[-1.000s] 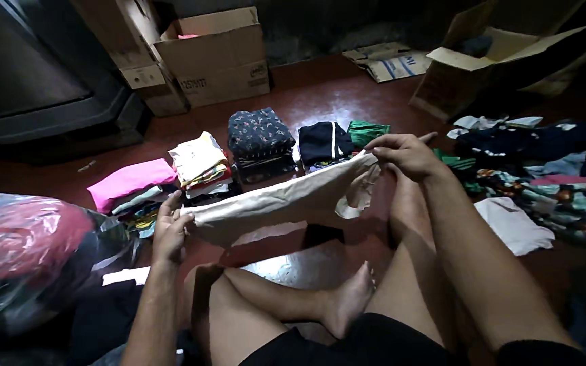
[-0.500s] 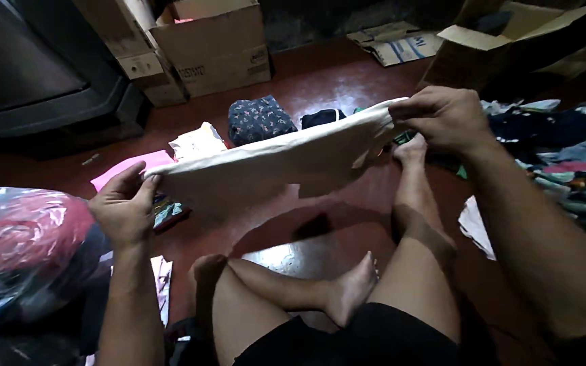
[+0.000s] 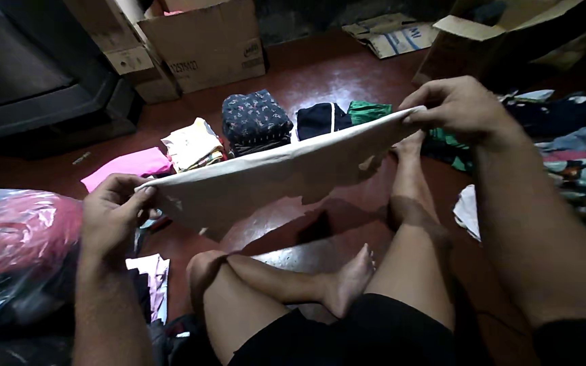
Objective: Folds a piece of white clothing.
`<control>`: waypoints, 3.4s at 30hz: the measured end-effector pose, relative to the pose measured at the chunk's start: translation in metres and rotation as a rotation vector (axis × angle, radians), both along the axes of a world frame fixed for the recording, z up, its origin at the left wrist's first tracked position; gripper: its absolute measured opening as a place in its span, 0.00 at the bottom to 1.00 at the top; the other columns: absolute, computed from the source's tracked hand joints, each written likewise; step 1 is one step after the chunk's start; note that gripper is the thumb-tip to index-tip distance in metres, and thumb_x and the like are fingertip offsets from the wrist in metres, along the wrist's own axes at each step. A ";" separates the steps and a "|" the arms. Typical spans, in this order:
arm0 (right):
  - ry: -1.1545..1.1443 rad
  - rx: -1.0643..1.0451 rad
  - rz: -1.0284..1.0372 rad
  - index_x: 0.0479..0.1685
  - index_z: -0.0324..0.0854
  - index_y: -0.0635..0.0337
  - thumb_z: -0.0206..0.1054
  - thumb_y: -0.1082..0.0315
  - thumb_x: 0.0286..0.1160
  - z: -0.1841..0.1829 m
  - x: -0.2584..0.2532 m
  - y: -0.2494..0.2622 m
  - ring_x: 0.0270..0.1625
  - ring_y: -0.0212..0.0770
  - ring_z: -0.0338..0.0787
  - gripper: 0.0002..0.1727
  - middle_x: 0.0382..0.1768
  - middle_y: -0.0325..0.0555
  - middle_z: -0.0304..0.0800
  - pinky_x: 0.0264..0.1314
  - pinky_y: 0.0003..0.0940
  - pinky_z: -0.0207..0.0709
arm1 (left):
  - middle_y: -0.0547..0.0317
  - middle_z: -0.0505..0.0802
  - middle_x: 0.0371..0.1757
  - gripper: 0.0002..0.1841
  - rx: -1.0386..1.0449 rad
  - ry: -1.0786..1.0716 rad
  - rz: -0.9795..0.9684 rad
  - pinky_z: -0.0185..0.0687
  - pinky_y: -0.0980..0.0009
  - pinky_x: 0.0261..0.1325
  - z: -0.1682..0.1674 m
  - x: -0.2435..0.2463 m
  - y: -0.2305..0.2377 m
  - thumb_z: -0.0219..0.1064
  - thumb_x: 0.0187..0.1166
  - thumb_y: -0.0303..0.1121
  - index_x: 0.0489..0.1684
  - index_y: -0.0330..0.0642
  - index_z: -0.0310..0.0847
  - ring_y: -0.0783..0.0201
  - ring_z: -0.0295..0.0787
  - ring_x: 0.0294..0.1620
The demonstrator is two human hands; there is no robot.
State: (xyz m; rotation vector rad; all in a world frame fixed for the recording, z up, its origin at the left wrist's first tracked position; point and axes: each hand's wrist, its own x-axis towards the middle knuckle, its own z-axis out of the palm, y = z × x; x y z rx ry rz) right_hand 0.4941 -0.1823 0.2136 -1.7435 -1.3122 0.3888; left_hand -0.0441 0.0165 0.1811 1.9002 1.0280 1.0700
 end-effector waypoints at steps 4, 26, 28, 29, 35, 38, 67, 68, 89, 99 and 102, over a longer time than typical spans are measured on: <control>0.123 -0.150 -0.088 0.42 0.87 0.61 0.77 0.79 0.66 -0.028 0.008 0.045 0.28 0.34 0.82 0.09 0.33 0.45 0.89 0.32 0.33 0.79 | 0.63 0.91 0.34 0.08 -0.185 0.010 0.008 0.88 0.75 0.31 -0.022 0.027 0.049 0.67 0.81 0.23 0.53 0.41 0.79 0.74 0.87 0.26; -0.168 -0.586 0.135 0.57 0.92 0.44 0.75 0.54 0.72 -0.325 -0.041 -0.038 0.56 0.45 0.92 0.16 0.56 0.42 0.94 0.64 0.58 0.84 | 0.41 0.91 0.65 0.23 -0.452 1.065 -0.461 0.74 0.38 0.77 -0.251 0.005 0.050 0.66 0.84 0.48 0.67 0.40 0.86 0.44 0.86 0.70; -0.225 -0.646 0.121 0.56 0.92 0.41 0.70 0.49 0.75 -0.333 -0.057 -0.038 0.56 0.47 0.92 0.16 0.56 0.41 0.93 0.62 0.60 0.83 | 0.40 0.89 0.68 0.22 -0.403 1.131 -0.491 0.72 0.39 0.78 -0.265 0.021 0.046 0.65 0.83 0.48 0.67 0.42 0.87 0.43 0.83 0.73; -0.241 -0.630 0.124 0.56 0.91 0.42 0.69 0.49 0.76 -0.332 -0.062 -0.034 0.60 0.47 0.90 0.16 0.59 0.41 0.92 0.63 0.59 0.82 | 0.41 0.89 0.68 0.22 -0.374 1.119 -0.495 0.73 0.41 0.79 -0.267 0.029 0.046 0.63 0.85 0.47 0.66 0.43 0.87 0.44 0.83 0.73; -0.343 -0.645 0.299 0.63 0.89 0.40 0.69 0.45 0.75 -0.356 -0.069 -0.001 0.81 0.54 0.76 0.21 0.79 0.42 0.80 0.74 0.64 0.73 | 0.40 0.84 0.73 0.21 -0.350 1.283 -0.542 0.75 0.35 0.73 -0.299 0.063 0.049 0.62 0.83 0.48 0.68 0.50 0.86 0.39 0.81 0.74; -0.410 -0.734 0.244 0.52 0.92 0.47 0.67 0.42 0.75 -0.362 -0.073 -0.003 0.71 0.59 0.81 0.21 0.61 0.48 0.89 0.65 0.66 0.77 | 0.43 0.91 0.66 0.22 -0.356 1.348 -0.510 0.78 0.32 0.69 -0.293 0.067 0.037 0.57 0.85 0.51 0.68 0.52 0.86 0.41 0.86 0.69; 0.501 -0.647 -0.193 0.51 0.86 0.64 0.74 0.66 0.76 -0.321 -0.014 0.107 0.40 0.45 0.85 0.12 0.41 0.54 0.88 0.48 0.50 0.80 | 0.40 0.90 0.53 0.19 -0.933 0.457 0.035 0.84 0.47 0.59 -0.280 0.094 0.129 0.70 0.81 0.34 0.66 0.33 0.79 0.50 0.88 0.51; 0.491 -0.608 -0.184 0.53 0.86 0.64 0.74 0.67 0.75 -0.315 -0.014 0.103 0.45 0.47 0.88 0.13 0.44 0.55 0.90 0.53 0.51 0.81 | 0.43 0.90 0.49 0.17 -0.924 0.419 0.027 0.85 0.51 0.54 -0.275 0.091 0.128 0.70 0.81 0.32 0.63 0.34 0.80 0.54 0.87 0.46; 0.438 -0.716 -0.085 0.74 0.78 0.55 0.84 0.70 0.61 -0.312 -0.050 -0.036 0.38 0.43 0.88 0.35 0.37 0.49 0.91 0.50 0.48 0.85 | 0.56 0.94 0.34 0.07 -0.932 0.642 -0.355 0.87 0.61 0.46 -0.287 -0.020 0.088 0.75 0.74 0.33 0.36 0.38 0.90 0.65 0.90 0.35; 0.179 -0.790 -0.195 0.62 0.85 0.54 0.81 0.51 0.66 -0.338 -0.082 -0.026 0.44 0.54 0.92 0.27 0.39 0.52 0.93 0.54 0.65 0.83 | 0.42 0.93 0.50 0.17 -0.713 0.966 -0.376 0.81 0.40 0.66 -0.309 0.015 0.088 0.75 0.78 0.43 0.53 0.38 0.87 0.47 0.91 0.55; 0.340 -0.679 -0.189 0.50 0.87 0.57 0.82 0.63 0.66 -0.336 -0.077 -0.028 0.35 0.49 0.90 0.16 0.32 0.51 0.91 0.44 0.56 0.85 | 0.47 0.92 0.43 0.09 -0.739 0.741 -0.331 0.86 0.49 0.55 -0.301 0.015 0.088 0.72 0.80 0.34 0.46 0.37 0.86 0.54 0.90 0.45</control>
